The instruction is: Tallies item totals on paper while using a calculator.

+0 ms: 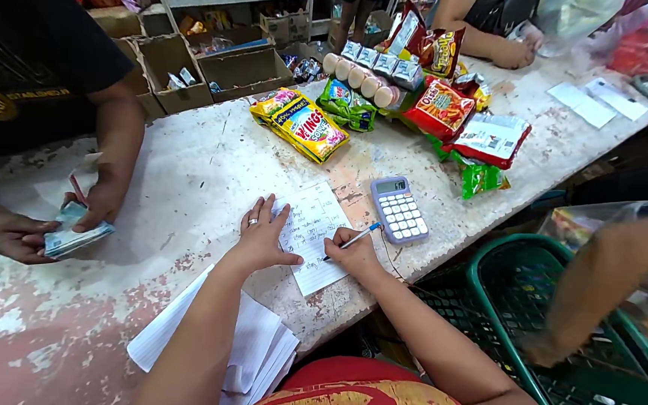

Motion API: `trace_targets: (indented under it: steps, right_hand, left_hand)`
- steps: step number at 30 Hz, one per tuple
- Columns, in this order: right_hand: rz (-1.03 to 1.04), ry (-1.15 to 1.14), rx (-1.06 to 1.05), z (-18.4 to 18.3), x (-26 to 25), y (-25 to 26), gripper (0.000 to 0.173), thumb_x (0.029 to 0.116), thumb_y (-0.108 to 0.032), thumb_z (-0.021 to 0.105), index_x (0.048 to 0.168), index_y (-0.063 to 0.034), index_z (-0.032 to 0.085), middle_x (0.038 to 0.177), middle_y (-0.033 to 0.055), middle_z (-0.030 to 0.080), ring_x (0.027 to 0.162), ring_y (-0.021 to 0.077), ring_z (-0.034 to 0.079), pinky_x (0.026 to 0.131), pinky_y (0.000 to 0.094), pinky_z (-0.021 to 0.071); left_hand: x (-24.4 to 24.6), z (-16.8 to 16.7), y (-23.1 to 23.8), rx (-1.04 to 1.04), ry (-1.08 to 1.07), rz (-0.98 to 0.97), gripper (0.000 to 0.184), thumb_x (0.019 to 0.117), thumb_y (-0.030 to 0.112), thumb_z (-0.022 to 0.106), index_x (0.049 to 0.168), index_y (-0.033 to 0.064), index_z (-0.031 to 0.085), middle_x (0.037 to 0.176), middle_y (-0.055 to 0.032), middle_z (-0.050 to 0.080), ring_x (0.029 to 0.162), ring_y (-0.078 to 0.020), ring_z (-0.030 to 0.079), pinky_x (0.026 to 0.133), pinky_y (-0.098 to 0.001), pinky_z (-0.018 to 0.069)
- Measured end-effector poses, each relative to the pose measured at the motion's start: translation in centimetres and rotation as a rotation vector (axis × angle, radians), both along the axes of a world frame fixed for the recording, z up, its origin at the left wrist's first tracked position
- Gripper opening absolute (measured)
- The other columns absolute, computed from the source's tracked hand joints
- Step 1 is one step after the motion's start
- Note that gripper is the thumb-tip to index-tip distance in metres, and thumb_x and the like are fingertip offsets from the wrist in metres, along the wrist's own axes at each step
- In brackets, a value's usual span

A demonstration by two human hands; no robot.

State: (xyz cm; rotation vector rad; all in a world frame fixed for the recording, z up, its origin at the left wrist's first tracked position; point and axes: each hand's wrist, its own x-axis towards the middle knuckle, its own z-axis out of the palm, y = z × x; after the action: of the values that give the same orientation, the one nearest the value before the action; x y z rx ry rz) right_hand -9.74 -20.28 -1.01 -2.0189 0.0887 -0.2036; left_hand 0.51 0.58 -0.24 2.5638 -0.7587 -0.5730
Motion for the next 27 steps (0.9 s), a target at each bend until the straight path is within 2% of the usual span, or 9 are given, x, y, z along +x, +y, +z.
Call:
trace_targets:
  steps: [2, 5, 9, 13, 20, 22, 27]
  right_hand:
    - [-0.031, -0.006, 0.021, -0.15, -0.03, -0.01, 0.03, 0.087, -0.008, 0.069, 0.062, -0.0096, 0.052, 0.055, -0.0071, 0.048, 0.051, -0.0026, 0.046, 0.051, 0.0161, 0.039]
    - [-0.023, 0.016, 0.0, 0.04, -0.08, -0.01, 0.032, 0.0875, -0.008, 0.067, 0.061, -0.0104, 0.049, 0.055, -0.0073, 0.045, 0.051, -0.0019, 0.042, 0.051, 0.0172, 0.0351]
    - [-0.015, 0.023, 0.018, 0.17, 0.01, -0.01, 0.032, 0.088, -0.008, 0.067, 0.062, -0.0107, 0.05, 0.055, -0.008, 0.045, 0.051, -0.0023, 0.042, 0.05, 0.0166, 0.0353]
    - [-0.018, 0.007, 0.04, 0.05, -0.01, -0.14, 0.033, 0.0875, -0.007, 0.066, 0.061, -0.0122, 0.046, 0.055, -0.0081, 0.043, 0.05, -0.0018, 0.041, 0.05, 0.0175, 0.0342]
    - [-0.051, 0.083, -0.009, 0.28, 0.03, -0.45, 0.032, 0.0894, -0.011, 0.069, 0.063, -0.0098, 0.051, 0.056, -0.0056, 0.049, 0.052, 0.0008, 0.047, 0.052, 0.0203, 0.0398]
    - [-0.051, 0.095, 0.031, 0.57, 0.09, -0.82, 0.031, 0.0894, -0.007, 0.07, 0.064, -0.0086, 0.052, 0.056, -0.0051, 0.05, 0.051, 0.0003, 0.049, 0.052, 0.0188, 0.0421]
    - [-0.025, 0.02, -0.006, -0.06, -0.15, -0.9, 0.032, 0.0866, -0.009, 0.068, 0.06, -0.0116, 0.049, 0.054, -0.0075, 0.045, 0.05, -0.0011, 0.042, 0.05, 0.0183, 0.0354]
  left_hand:
    - [0.02, 0.05, -0.09, 0.004, 0.004, -0.001, 0.121, 0.0686, 0.06, 0.088, 0.162, 0.0133, 0.028, 0.171, -0.0198, 0.0, 0.157, -0.0423, -0.002, 0.121, -0.0661, 0.0048]
    - [-0.07, 0.03, -0.06, 0.005, 0.007, 0.001, 0.121, 0.0685, 0.06, 0.088, 0.162, 0.0137, 0.028, 0.171, -0.0197, 0.0, 0.157, -0.0421, -0.003, 0.121, -0.0661, 0.0041]
    - [-0.05, 0.06, -0.06, 0.019, 0.003, 0.0, 0.121, 0.0692, 0.061, 0.087, 0.163, 0.014, 0.027, 0.171, -0.0199, 0.0, 0.157, -0.0417, -0.003, 0.122, -0.0653, 0.0047]
    - [0.03, -0.2, -0.01, -0.009, -0.004, 0.002, 0.121, 0.0675, 0.06, 0.089, 0.162, 0.0131, 0.029, 0.171, -0.0204, 0.001, 0.157, -0.0433, -0.002, 0.121, -0.0675, 0.0056]
    - [0.05, -0.25, -0.02, 0.013, -0.005, -0.003, 0.122, 0.0684, 0.062, 0.087, 0.163, 0.0139, 0.028, 0.171, -0.0196, 0.0, 0.157, -0.0419, -0.003, 0.121, -0.0661, 0.0045]
    - [0.14, -0.27, 0.03, 0.005, -0.002, -0.006, 0.121, 0.0685, 0.062, 0.087, 0.163, 0.0137, 0.028, 0.171, -0.0201, 0.0, 0.157, -0.0419, -0.003, 0.121, -0.0662, 0.004]
    - [0.03, -0.22, -0.02, 0.013, -0.003, -0.001, 0.121, 0.0684, 0.062, 0.088, 0.162, 0.0138, 0.028, 0.171, -0.0192, 0.0, 0.157, -0.0414, -0.003, 0.121, -0.0658, 0.0045]
